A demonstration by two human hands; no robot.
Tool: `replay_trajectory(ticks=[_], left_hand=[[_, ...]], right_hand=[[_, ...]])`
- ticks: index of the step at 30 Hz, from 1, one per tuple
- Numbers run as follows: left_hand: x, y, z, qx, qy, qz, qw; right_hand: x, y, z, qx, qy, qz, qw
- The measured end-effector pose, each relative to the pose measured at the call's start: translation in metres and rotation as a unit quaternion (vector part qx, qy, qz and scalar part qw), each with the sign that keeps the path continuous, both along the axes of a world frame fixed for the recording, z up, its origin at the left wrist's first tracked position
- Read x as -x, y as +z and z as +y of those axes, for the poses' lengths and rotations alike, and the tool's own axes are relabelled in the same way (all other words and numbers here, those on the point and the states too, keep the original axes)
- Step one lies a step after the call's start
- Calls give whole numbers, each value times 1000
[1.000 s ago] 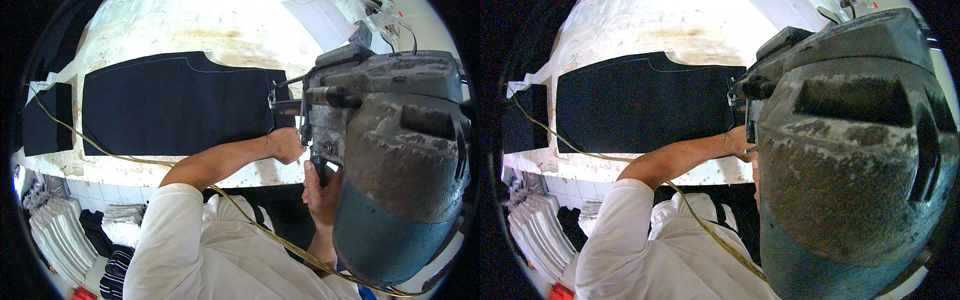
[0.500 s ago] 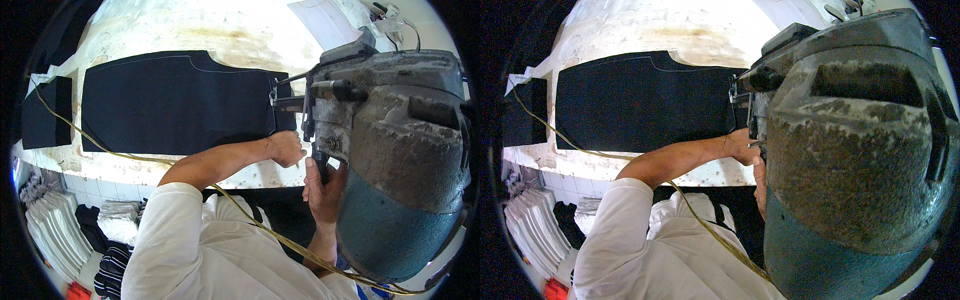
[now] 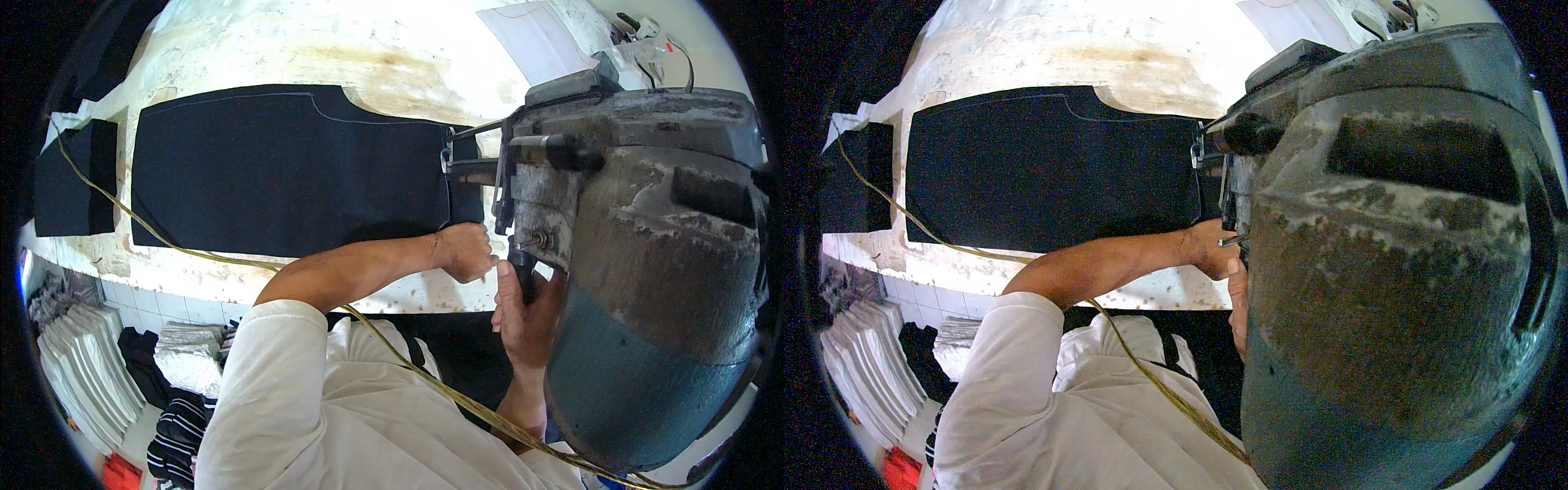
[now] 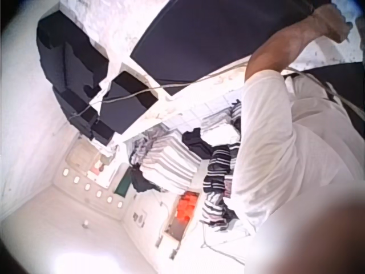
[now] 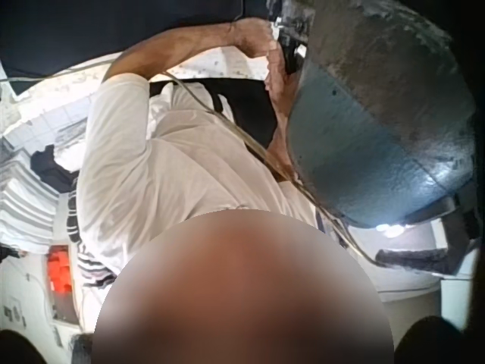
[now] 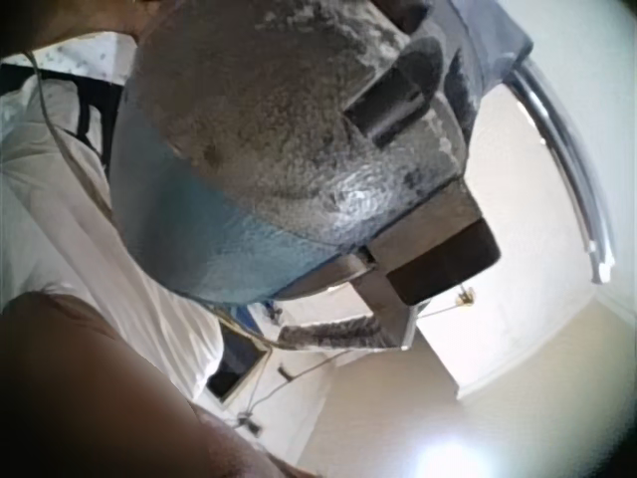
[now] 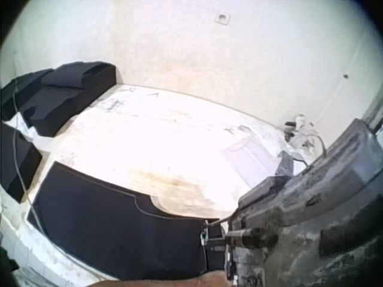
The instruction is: The person places a paper pattern on a black fabric piece, traces its outline with a marker, and then uses a manual fabric cutter to cut along the traced line. The cut fabric piece is set aside on the table.
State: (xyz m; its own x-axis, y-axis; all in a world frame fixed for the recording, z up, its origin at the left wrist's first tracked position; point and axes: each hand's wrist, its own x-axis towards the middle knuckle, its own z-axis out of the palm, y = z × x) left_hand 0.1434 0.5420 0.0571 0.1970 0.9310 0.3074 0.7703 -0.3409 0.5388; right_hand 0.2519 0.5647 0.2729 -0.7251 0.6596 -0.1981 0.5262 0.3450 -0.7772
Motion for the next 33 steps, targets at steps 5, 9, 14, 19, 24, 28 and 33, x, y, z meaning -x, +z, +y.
replay_trajectory(ticks=[5,9,14,19,24,28,33], left_hand=[[-6,-10,5,-41,23,-14,999],[-7,-14,5,-41,31,-20,999],[-3,-7,4,-33,3,-21,999],[-4,-8,4,-64,12,-49,997],[-12,-28,10,-103,5,-29,994],[-17,-42,16,-194,39,-52,979],[-20,-45,17,-133,16,-37,990]], right_hand=[[4,0,-1,-10,-3,9,1000],[9,1,1,17,-4,14,1000],[14,2,1,12,-8,-2,1000],[19,4,2,-5,2,-1,1000],[23,5,5,4,18,1,1000],[28,5,7,-18,26,1,999],[31,6,8,-7,25,-8,1000]])
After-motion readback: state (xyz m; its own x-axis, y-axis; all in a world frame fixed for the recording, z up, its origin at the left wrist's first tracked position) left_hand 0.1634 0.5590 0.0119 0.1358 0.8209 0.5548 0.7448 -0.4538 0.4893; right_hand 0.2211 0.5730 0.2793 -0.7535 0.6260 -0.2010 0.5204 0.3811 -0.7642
